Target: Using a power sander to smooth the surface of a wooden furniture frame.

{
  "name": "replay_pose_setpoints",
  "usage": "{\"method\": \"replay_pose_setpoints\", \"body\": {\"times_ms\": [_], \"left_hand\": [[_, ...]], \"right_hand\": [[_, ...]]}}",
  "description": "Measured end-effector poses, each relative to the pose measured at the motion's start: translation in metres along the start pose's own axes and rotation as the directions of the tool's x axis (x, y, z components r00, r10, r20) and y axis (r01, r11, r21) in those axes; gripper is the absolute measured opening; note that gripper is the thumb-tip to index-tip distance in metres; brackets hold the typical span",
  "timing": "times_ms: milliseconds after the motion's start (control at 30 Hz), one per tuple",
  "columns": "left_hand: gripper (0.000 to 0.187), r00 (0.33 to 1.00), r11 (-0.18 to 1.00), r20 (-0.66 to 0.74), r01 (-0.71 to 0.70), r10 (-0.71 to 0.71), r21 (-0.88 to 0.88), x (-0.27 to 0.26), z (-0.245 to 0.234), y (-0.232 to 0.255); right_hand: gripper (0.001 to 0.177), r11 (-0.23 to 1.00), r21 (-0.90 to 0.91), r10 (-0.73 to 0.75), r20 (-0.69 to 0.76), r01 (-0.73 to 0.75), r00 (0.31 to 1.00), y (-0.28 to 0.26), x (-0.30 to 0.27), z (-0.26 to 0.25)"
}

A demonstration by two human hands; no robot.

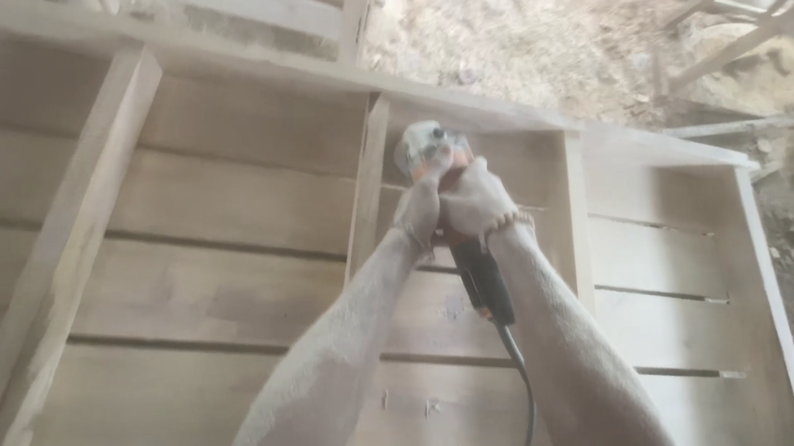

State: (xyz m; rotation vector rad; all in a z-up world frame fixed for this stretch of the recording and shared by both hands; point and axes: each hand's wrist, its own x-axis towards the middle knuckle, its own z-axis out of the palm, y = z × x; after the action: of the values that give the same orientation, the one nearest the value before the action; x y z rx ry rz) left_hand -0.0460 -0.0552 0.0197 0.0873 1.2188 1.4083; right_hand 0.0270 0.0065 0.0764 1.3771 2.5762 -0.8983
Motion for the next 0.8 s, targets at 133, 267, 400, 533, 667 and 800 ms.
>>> {"method": "replay_pose_setpoints", "body": {"times_ms": [133,267,400,533,667,800], "left_hand": [[0.11,0.999,0.998,-0.021,0.033,-0.032,0.046,-0.003,-0.001,-0.005],[0.108,0.998,0.998,0.023,0.067,-0.067,-0.018,0.0,-0.009,-0.004],[0.103,0.999,0.999,0.049,0.022,-0.023,0.033,-0.03,-0.021,0.006],[0.096,0.996,0.992,0.074,0.064,-0.056,-0.107,-0.052,-0.022,-0.018],[0.094,0.996,0.991,0.068,0.06,-0.052,-0.124,-0.07,-0.029,-0.043],[0.095,0.998,0.996,0.055,-0.003,0.008,-0.089,-0.054,-0.024,-0.043]], "right_hand": [[0.06,0.993,0.056,0.11,-0.028,-0.108,0.994,-0.003,-0.012,0.004],[0.07,0.97,0.094,0.226,-0.005,-0.225,0.974,-0.024,-0.014,0.003],[0.085,0.971,0.1,0.217,0.009,-0.217,0.976,-0.03,-0.024,0.01],[0.09,0.981,0.059,0.187,-0.013,-0.186,0.982,-0.02,-0.049,0.02],[0.088,0.967,0.063,0.248,0.013,-0.248,0.969,-0.029,-0.082,0.027],[0.088,0.961,0.13,0.244,0.011,-0.243,0.97,-0.016,-0.068,0.024]]}}
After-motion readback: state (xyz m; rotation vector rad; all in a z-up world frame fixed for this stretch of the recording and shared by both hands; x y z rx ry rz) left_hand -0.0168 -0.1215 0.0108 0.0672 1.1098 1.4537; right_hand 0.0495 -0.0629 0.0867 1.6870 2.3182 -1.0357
